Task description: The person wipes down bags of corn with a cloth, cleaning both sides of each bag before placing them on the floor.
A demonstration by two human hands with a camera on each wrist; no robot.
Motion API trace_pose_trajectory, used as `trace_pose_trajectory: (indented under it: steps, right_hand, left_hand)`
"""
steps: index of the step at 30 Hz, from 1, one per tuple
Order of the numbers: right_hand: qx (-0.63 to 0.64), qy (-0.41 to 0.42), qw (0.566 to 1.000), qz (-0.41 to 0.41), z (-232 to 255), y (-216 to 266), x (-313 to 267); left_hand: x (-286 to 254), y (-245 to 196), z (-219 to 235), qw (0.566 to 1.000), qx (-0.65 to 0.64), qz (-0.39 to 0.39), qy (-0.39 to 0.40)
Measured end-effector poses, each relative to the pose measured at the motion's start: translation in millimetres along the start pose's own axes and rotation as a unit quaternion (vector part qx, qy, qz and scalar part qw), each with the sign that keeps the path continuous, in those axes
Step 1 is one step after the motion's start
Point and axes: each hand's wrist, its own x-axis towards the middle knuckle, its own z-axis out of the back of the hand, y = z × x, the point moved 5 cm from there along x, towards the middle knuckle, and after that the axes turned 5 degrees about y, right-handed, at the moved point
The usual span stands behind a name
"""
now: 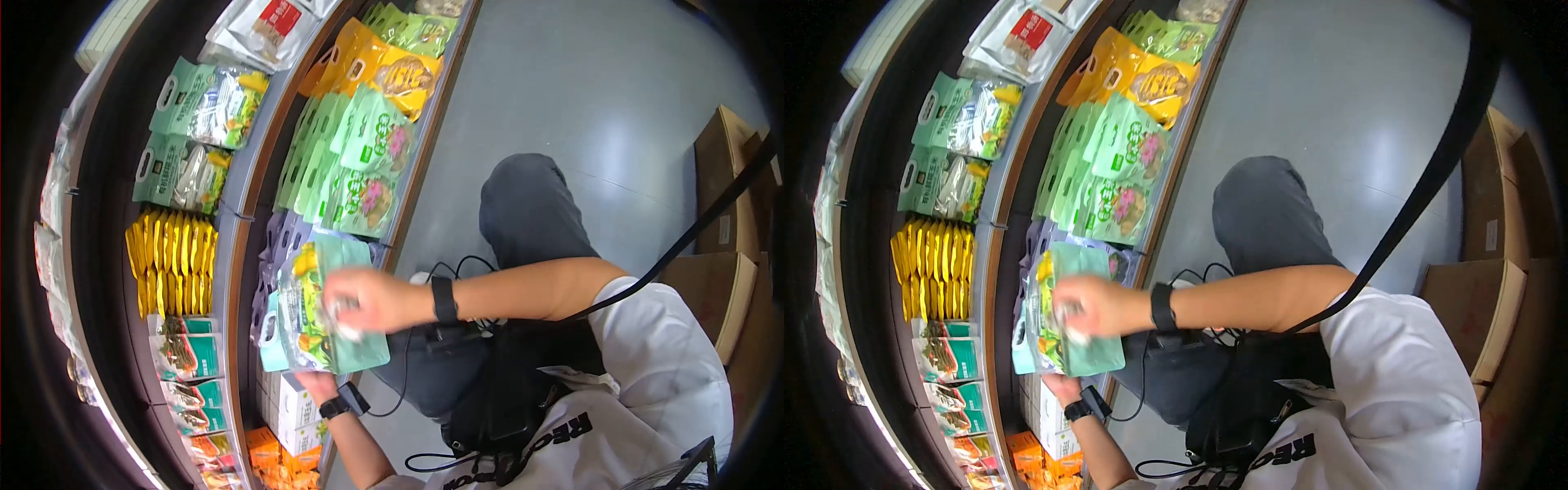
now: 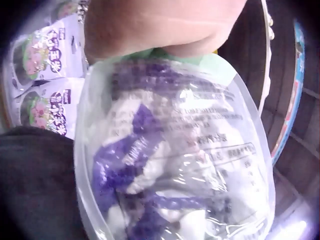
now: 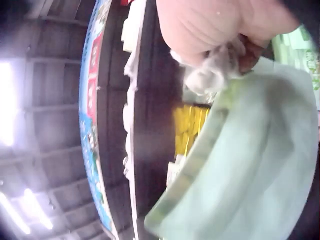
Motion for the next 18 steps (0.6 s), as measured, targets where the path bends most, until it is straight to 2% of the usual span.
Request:
trace_pose_trajectory:
  steps: [2, 3, 5, 6, 7, 8, 9, 10, 11, 12, 14, 16, 17, 18]
  right_hand:
    - [0.052, -0.124, 0.981, -0.141, 39.4, -50.2, 11.6]
    - [0.058, -0.117, 0.982, -0.137, 42.3, -56.9, 8.5]
    - [0.144, -0.153, 0.943, -0.257, 42.5, -76.7, -11.8]
    - [0.149, -0.144, 0.945, -0.255, 36.3, -78.6, -17.0]
    - [0.132, -0.219, 0.924, -0.286, 36.2, -80.7, -26.6]
    - [0.113, -0.293, 0.896, -0.315, 37.7, -85.8, -36.8]
    - [0.115, -0.321, 0.869, -0.360, 35.8, -113.6, -46.4]
    - [0.112, -0.351, 0.838, -0.402, 40.5, -141.7, -51.5]
    - [0.197, -0.347, 0.799, -0.450, 42.4, -132.0, -55.0]
    - [0.202, -0.313, 0.805, -0.462, 47.7, -144.1, -60.5]
    - [0.278, -0.274, 0.804, -0.448, 46.4, -171.8, -73.0]
    - [0.251, -0.274, 0.814, -0.446, 44.1, -204.2, -88.4]
    - [-0.109, -0.066, 0.935, -0.330, 40.2, -272.6, -98.4]
    - [-0.180, -0.040, 0.921, -0.342, 41.6, -278.3, -106.0]
  left_hand:
    - [7.9, -17.0, 5.8, 0.996, 0.042, -0.026, 0.068]
    - [6.4, -20.4, -0.7, 0.995, 0.051, -0.041, 0.072]
    - [-1.0, -28.1, -15.1, 0.997, 0.043, -0.043, 0.054]
    - [-6.7, -32.0, -27.6, 0.998, 0.035, -0.040, 0.038]
    - [-11.3, -35.6, -40.4, 0.997, 0.055, -0.058, 0.010]
    - [-17.5, -37.4, -58.7, 0.998, 0.034, -0.042, 0.017]
    - [-6.6, -38.3, -64.2, 0.992, 0.022, -0.027, 0.120]
    - [-13.8, -39.0, -101.2, 0.983, 0.047, -0.069, 0.163]
    - [-12.6, -37.7, -112.8, 0.977, 0.114, -0.110, 0.139]
    - [-12.7, -36.6, -124.5, 0.965, 0.181, -0.149, 0.117]
    - [-10.5, -28.5, -153.1, 0.952, 0.241, -0.161, 0.097]
    - [8.1, -21.6, -167.5, 0.950, 0.238, -0.153, 0.133]
    - [13.9, -20.5, -173.3, 0.939, 0.270, -0.145, 0.158]
    - [19.9, -16.2, -182.0, 0.926, 0.300, -0.137, 0.184]
